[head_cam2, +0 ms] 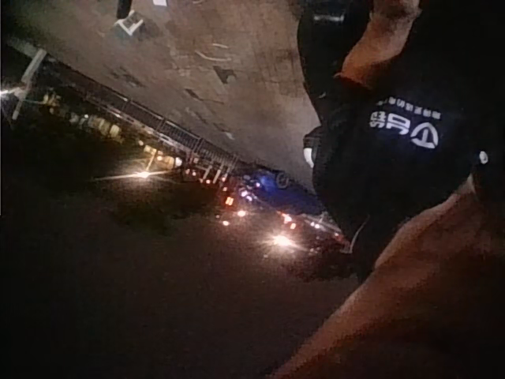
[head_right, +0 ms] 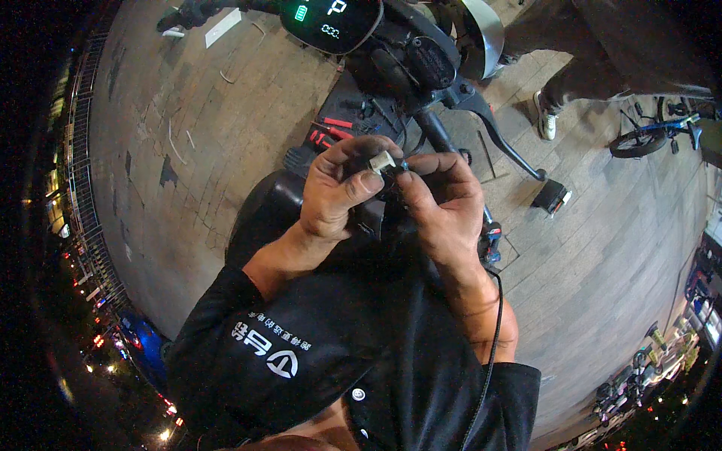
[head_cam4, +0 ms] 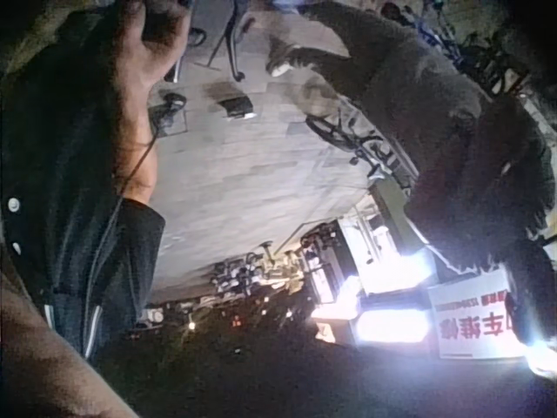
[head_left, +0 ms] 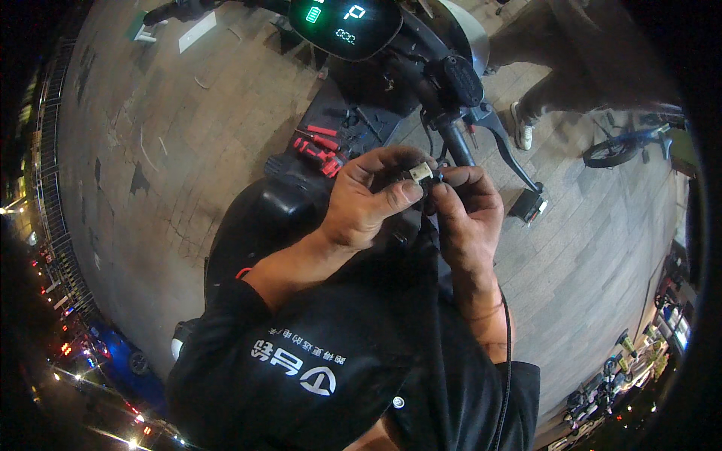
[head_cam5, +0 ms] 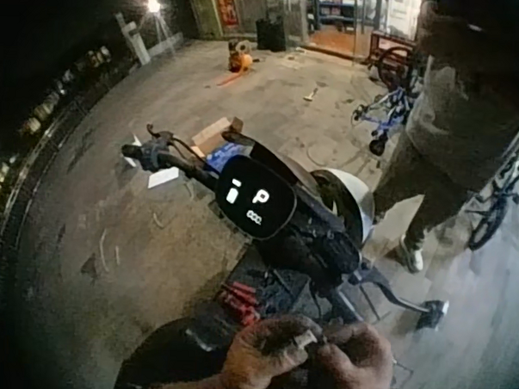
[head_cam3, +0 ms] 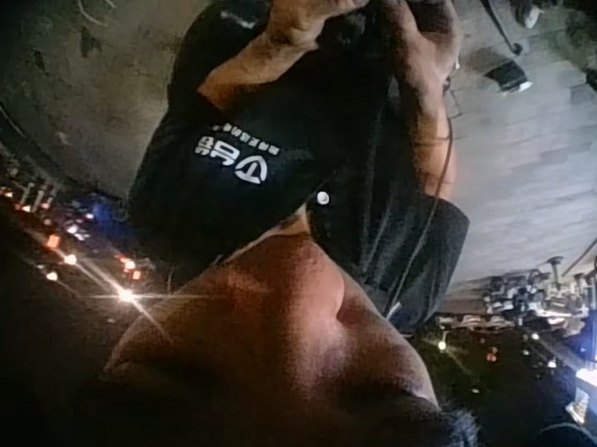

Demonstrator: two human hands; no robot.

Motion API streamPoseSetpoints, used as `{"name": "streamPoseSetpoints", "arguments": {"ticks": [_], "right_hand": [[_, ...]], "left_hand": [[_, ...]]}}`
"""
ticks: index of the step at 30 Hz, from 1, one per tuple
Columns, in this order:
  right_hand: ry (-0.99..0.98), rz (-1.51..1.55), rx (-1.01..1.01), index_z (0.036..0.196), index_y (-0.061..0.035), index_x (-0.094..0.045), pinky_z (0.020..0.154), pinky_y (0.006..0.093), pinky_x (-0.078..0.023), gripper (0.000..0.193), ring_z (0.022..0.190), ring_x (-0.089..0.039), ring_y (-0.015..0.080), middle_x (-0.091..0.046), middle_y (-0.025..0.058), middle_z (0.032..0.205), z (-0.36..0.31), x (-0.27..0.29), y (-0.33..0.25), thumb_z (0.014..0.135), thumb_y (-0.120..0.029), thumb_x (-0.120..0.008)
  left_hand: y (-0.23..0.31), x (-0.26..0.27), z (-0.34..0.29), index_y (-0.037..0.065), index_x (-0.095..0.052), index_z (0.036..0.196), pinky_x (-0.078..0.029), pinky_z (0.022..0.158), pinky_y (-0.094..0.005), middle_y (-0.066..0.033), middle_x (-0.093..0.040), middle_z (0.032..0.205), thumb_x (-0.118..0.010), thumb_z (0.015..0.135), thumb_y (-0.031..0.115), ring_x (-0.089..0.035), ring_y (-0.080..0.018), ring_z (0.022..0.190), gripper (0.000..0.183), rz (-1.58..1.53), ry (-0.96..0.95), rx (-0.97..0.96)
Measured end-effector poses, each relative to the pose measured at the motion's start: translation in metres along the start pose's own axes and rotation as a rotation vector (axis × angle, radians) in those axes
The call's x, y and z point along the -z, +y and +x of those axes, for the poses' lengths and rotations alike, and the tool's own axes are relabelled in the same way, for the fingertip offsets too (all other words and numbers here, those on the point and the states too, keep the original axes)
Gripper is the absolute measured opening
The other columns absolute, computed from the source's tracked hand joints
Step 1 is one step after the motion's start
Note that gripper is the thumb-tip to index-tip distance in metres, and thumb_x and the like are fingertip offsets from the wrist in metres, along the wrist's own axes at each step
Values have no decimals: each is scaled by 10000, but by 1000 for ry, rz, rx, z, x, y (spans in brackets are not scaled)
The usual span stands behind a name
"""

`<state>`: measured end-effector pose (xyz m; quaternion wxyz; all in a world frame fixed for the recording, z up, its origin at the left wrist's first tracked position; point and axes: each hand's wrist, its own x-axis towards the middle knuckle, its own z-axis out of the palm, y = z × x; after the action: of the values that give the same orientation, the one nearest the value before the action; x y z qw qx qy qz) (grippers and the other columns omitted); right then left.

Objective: The person repairs an electrical connector on an electric scooter's handlebar. They strip wire ends with pliers, insert them into a white connector, and secure the connection.

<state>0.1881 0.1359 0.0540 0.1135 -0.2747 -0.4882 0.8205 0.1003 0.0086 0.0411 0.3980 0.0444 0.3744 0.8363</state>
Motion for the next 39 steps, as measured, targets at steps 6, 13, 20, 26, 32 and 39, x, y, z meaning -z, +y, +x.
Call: {"name": "streamPoseSetpoints", "arguments": {"ticks": [6, 13, 20, 26, 32, 39], "right_hand": [[12, -7, 132, 950, -11, -562, 774, 261, -492, 178, 851, -586, 120, -614, 67, 957, 0, -4, -10, 812, 63, -646], [-91, -126, 280, 935, 12, -582, 758, 261, -499, 140, 838, -605, 134, -610, 73, 941, 6, -1, -19, 817, 79, -616], [-184, -370, 312, 953, 22, -618, 730, 246, -495, 169, 828, -611, 134, -621, 67, 881, 19, 2, -41, 795, 78, -599], [-382, -642, 498, 944, -1, -648, 733, 306, -499, 227, 822, -632, 242, -627, 113, 856, 42, 5, -56, 726, 55, -621], [-493, -813, 574, 969, -9, -657, 720, 327, -517, 245, 819, -652, 269, -632, 130, 871, 54, 3, -69, 731, 46, -634], [-532, -782, 537, 972, -11, -666, 740, 326, -524, 221, 839, -660, 246, -643, 127, 893, 64, 4, -67, 758, 24, -627]], "left_hand": [[4, -3, -1, 31, -591, 1153, -449, 933, -298, -84, -630, 1106, -704, 770, 40, -592, -148, 1002, 399, 88, 26, -6], [1, -1, 2, 6, -586, 1161, -485, 892, -276, -75, -641, 1071, -654, 831, -9, -605, -135, 974, 337, 51, -4, -63], [2, 4, 7, 4, -620, 1113, -499, 851, -272, -80, -664, 1003, -708, 822, 71, -627, -136, 904, 311, 0, 58, 29], [1, 5, 13, 12, -611, 1135, -523, 813, -280, -98, -667, 1014, -683, 846, 91, -639, -152, 901, 308, -33, 8, 35], [2, 6, 17, 8, -610, 1136, -534, 813, -294, -106, -666, 1025, -661, 864, 102, -647, -162, 905, 292, -62, -1, 38], [0, 10, 19, 1, -607, 1140, -537, 802, -288, -101, -669, 1013, -642, 883, 124, -651, -155, 883, 287, -65, -8, 35]]}}
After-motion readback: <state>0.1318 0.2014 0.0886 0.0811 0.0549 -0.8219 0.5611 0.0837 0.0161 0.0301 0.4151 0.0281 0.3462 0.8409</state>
